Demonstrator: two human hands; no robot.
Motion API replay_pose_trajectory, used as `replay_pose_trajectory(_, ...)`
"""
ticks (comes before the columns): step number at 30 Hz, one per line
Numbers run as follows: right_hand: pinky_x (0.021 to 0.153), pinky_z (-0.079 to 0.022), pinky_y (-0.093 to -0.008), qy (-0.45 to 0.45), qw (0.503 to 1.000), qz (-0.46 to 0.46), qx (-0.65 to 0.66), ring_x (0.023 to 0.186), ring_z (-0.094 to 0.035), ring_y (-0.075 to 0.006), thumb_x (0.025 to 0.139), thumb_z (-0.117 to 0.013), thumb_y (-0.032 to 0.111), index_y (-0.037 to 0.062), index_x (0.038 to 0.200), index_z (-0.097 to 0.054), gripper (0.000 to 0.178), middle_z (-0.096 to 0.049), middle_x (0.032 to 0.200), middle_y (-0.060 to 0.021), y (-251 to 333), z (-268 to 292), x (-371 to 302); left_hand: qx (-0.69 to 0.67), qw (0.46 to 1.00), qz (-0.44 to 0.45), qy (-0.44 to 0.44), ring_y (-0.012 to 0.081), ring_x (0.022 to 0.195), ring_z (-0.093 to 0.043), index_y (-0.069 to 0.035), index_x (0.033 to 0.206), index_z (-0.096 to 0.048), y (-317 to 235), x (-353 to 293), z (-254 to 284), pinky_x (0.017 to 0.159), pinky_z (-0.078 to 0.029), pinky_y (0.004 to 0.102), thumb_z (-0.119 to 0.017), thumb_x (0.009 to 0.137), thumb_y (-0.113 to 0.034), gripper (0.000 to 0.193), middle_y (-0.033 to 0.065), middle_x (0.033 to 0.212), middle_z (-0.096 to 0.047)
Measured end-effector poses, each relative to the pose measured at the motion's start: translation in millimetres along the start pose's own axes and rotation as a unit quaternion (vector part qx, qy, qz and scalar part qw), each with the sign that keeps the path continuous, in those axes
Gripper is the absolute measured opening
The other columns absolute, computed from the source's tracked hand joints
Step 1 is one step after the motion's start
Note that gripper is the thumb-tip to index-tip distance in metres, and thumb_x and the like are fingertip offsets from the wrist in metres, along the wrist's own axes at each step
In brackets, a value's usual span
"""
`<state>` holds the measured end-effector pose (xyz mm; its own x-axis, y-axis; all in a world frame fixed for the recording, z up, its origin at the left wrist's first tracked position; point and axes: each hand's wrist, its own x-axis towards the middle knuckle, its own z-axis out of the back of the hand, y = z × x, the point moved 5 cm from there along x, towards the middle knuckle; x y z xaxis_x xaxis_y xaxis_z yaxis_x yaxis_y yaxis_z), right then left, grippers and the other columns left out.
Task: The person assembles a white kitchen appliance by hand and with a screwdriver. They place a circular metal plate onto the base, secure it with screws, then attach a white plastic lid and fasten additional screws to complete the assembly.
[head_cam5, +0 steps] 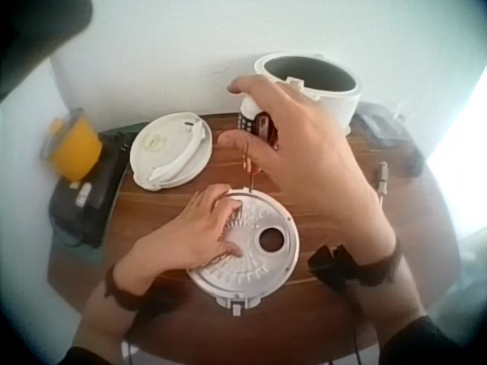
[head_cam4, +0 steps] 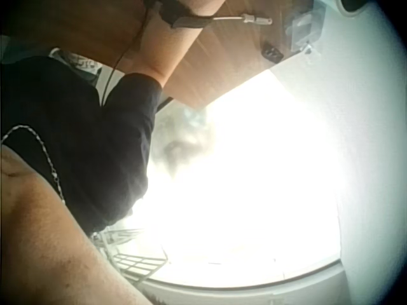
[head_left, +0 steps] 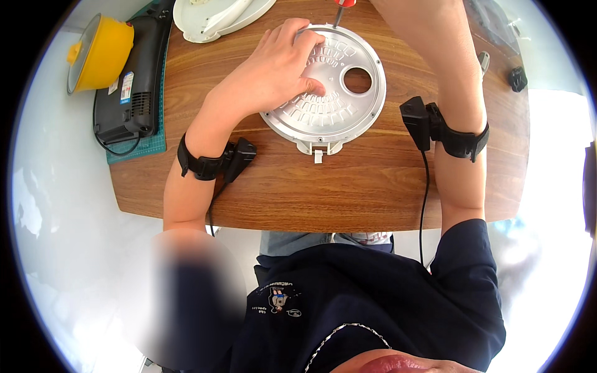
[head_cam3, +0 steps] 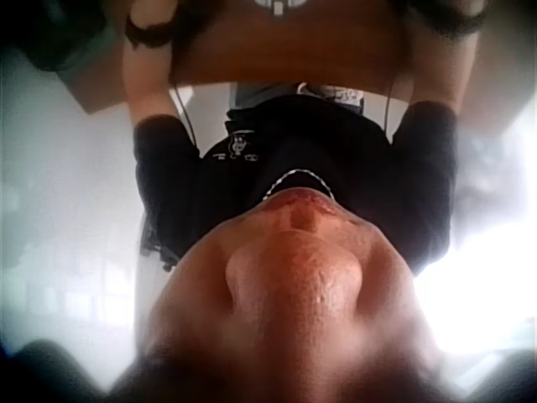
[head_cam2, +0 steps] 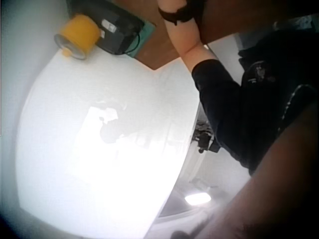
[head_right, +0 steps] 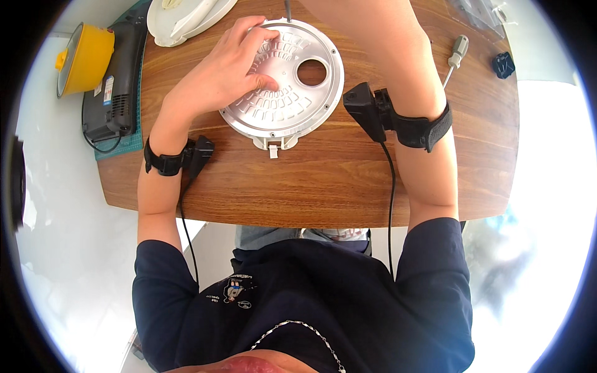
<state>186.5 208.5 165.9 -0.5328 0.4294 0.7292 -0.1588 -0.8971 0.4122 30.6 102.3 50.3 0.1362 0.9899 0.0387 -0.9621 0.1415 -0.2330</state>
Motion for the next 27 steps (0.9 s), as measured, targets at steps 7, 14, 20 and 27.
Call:
replay_pose_trajectory(7,0.072,-0.050,-0.0426,0.016,0.995,-0.058,0.082,0.079,-0.066,-0.0322,0.093,-0.073,0.016,0.0071,0.131,-0.058,0.041,-0.067,0.086,-0.0175,0.5,-4.7,-0.9,-0.001,1.000,0.004,-0.001,0.0419,0.143,-0.040,-0.008,0.139,-0.048,-0.1,-2.0,1.0,0.116,-0.040,0.0476,-0.081,0.085,-0.036,0.069,0.0194,0.156,-0.036)
replay_pose_trajectory(14,0.074,-0.050,-0.0455,-0.004,0.991,-0.087,0.106,0.082,-0.066,-0.0382,0.092,-0.075,0.019,0.0043,0.125,-0.058,0.040,-0.068,0.086,-0.0193,-11.0,-6.0,-1.0,-0.017,1.000,0.012,0.017,0.0418,0.144,-0.039,-0.007,0.138,-0.049,-1.3,1.8,1.8,0.116,-0.039,0.0475,-0.082,0.084,-0.036,0.070,0.0195,0.156,-0.035)
replay_pose_trajectory(20,0.075,-0.052,-0.0495,-0.099,0.994,-0.031,0.023,0.090,-0.066,-0.0422,0.093,-0.074,0.023,0.0038,0.124,-0.056,0.042,-0.067,0.098,-0.0230,-19.9,-16.5,-3.1,-0.031,0.999,0.012,0.036,0.0452,0.141,-0.040,-0.003,0.138,-0.050,-1.9,2.1,3.5,0.116,-0.039,0.0506,-0.084,0.082,-0.036,0.073,0.0237,0.155,-0.037)
replay_pose_trajectory(27,0.071,-0.052,-0.0453,-0.161,0.980,-0.064,0.099,0.078,-0.066,-0.0401,0.098,-0.067,0.020,-0.0008,0.124,-0.055,0.036,-0.067,0.085,-0.0207,-14.2,42.2,6.1,-0.042,0.996,0.042,0.064,0.0438,0.146,-0.035,-0.004,0.140,-0.048,-4.3,2.8,12.4,0.118,-0.037,0.0504,-0.085,0.081,-0.035,0.076,0.0239,0.157,-0.034)
